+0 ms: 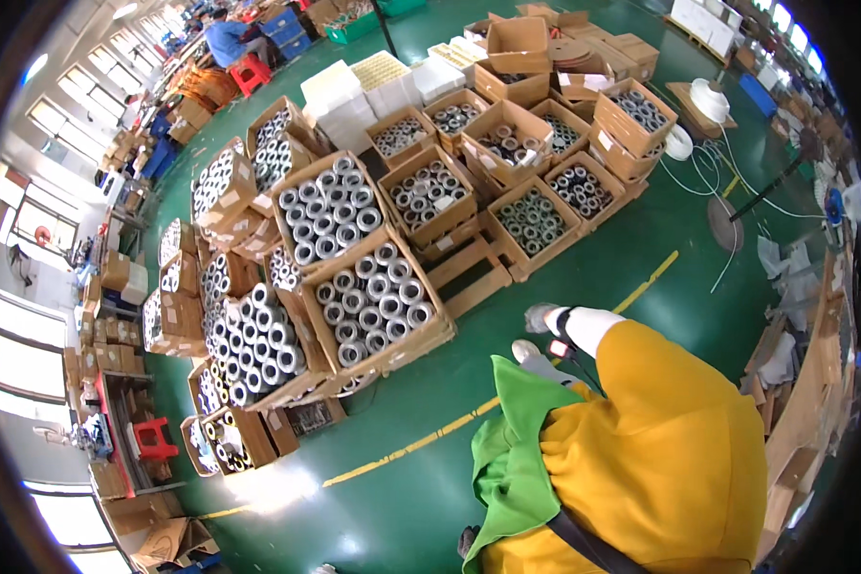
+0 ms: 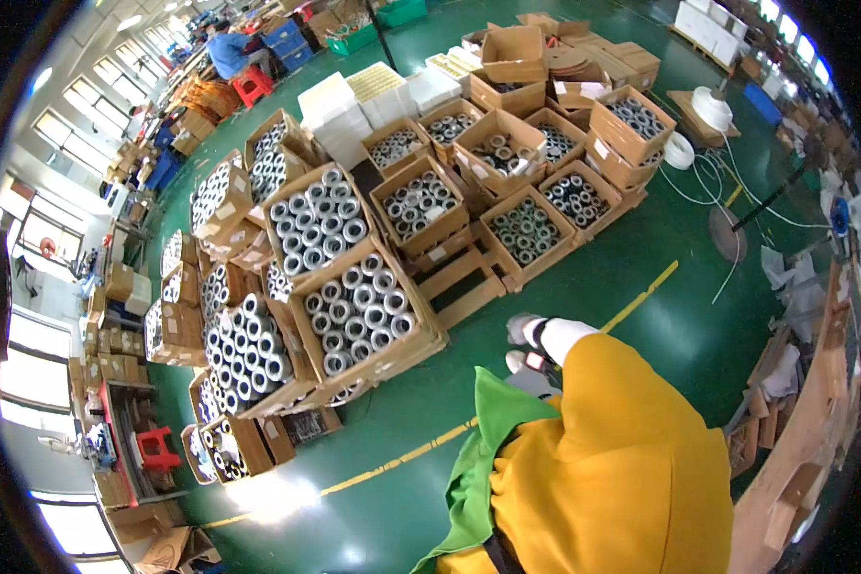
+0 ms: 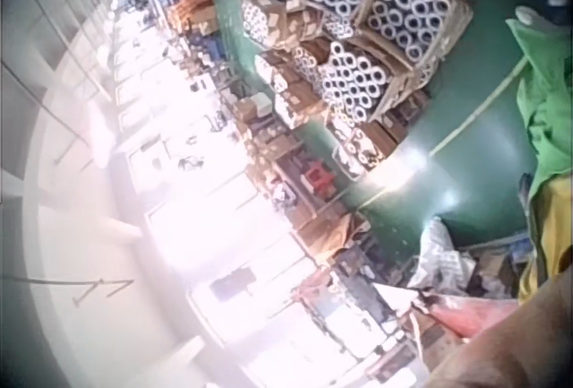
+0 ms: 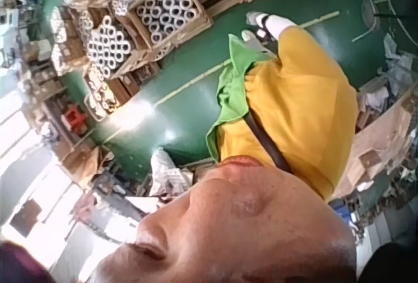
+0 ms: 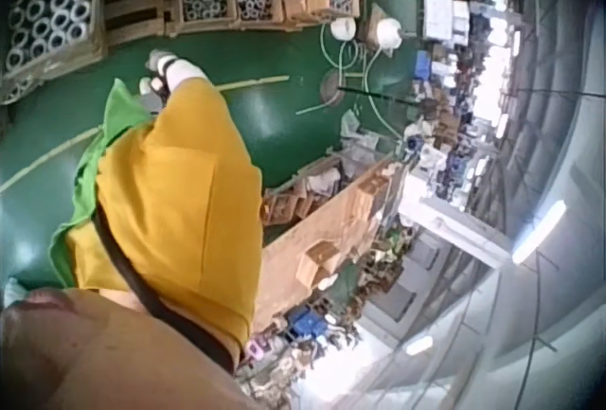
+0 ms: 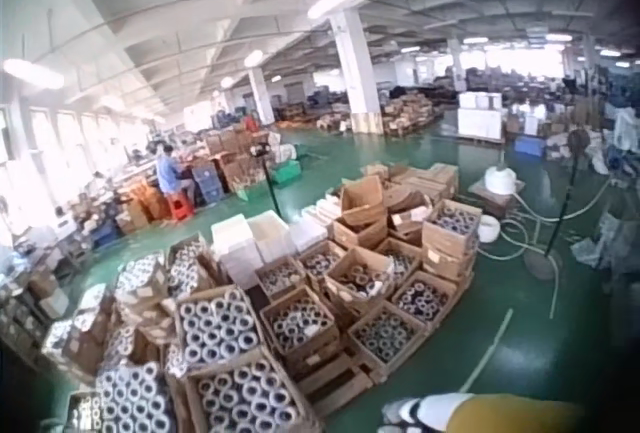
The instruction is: The person tapes a metal ring using a machine, places it into a box, and then walks through the warehouse to relocate several boxes of metal rings.
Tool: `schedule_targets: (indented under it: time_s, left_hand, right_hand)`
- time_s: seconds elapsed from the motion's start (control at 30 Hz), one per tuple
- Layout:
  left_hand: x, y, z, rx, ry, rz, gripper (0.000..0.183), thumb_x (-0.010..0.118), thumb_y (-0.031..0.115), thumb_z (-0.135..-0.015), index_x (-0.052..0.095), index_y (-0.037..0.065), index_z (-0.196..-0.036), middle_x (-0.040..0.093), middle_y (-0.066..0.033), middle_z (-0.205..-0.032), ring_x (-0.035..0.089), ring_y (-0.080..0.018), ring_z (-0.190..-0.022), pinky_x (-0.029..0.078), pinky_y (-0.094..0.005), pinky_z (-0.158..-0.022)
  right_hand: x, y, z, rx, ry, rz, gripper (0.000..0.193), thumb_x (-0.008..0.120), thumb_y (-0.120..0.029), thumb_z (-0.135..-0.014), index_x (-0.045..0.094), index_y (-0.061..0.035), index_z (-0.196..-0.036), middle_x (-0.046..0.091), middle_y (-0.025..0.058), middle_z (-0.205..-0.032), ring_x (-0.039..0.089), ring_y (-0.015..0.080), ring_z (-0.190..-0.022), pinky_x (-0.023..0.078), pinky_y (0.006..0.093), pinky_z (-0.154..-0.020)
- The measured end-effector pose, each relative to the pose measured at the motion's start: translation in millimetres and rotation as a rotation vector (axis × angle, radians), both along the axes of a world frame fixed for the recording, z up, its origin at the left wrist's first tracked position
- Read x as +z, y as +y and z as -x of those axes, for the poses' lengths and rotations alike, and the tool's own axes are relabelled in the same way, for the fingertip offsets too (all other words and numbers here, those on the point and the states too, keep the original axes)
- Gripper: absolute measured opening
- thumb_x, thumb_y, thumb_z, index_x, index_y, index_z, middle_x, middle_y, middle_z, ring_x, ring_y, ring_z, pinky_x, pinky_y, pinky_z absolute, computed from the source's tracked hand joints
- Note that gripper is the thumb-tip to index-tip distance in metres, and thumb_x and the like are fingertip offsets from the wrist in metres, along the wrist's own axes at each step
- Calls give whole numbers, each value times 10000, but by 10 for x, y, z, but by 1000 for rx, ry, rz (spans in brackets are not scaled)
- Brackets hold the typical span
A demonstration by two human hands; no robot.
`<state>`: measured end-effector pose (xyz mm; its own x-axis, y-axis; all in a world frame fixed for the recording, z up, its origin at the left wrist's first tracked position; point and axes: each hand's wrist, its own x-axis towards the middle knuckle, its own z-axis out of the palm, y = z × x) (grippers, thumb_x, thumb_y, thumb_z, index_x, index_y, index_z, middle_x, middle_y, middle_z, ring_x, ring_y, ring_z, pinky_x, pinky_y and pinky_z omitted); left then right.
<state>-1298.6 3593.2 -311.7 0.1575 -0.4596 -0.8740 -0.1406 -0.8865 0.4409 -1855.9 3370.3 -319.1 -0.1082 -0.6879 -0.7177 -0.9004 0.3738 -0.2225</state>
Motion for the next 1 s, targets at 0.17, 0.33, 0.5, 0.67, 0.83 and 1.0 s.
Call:
schedule_targets:
  time_s: [0.17, 0.33, 0.5, 0.67, 0.83, 1.0]
  left_hand:
    - [-68, 434, -665, 51, -38, -15, 203, 553, 197, -811, 594, 39, -931, 629, -90, -835, 598, -178, -667, 460, -276, -555]
    - [-20, 1250, -1294, 49, -158, -11, 199, 553, 198, -811, 593, 42, -928, 629, -90, -836, 599, -182, -669, 460, -279, -553]
    - [-147, 1930, -1624, -289, -404, 147, 195, 552, 198, -811, 592, 45, -924, 628, -90, -836, 599, -185, -671, 460, -281, -552]
    - [52, 1306, -1327, 882, 6, 61, 215, 557, 220, -814, 561, 63, -960, 624, -90, -865, 598, -199, -670, 472, -296, -557]
    - [131, 950, -1402, 751, 15, 116, 231, 563, 224, -815, 559, 47, -962, 625, -87, -863, 598, -187, -676, 479, -295, -560]
    - [-149, 1440, -1900, -315, -510, 104, 226, 572, 208, -784, 561, 45, -940, 615, -103, -877, 591, -243, -772, 475, -337, -655]
  right_hand:
    - [-45, -390, -870, 144, -82, 129, 326, 518, -282, -722, 627, -56, -930, 607, 157, -951, 580, 319, -882, 456, 410, -750]
    - [471, -612, -1980, 360, -183, 172, 318, 505, -334, -737, 613, -117, -942, 599, 120, -990, 563, 307, -909, 446, 399, -774]
    - [428, -285, -1884, 360, -122, 161, 331, 494, -331, -775, 625, -70, -932, 610, 155, -936, 576, 318, -874, 445, 397, -778]
    - [144, -443, -2101, 424, 177, -116, 348, 490, -302, -759, 621, -55, -966, 585, 170, -1010, 555, 308, -955, 441, 383, -819]
    - [-311, -999, -2675, 741, 200, -156, 348, 509, -277, -740, 617, -63, -992, 576, 158, -1053, 552, 309, -976, 445, 378, -829]
    - [-228, -1986, -4233, 967, -47, -55, 265, 506, -261, -737, 649, -45, -795, 627, 151, -817, 613, 289, -761, 471, 398, -687]
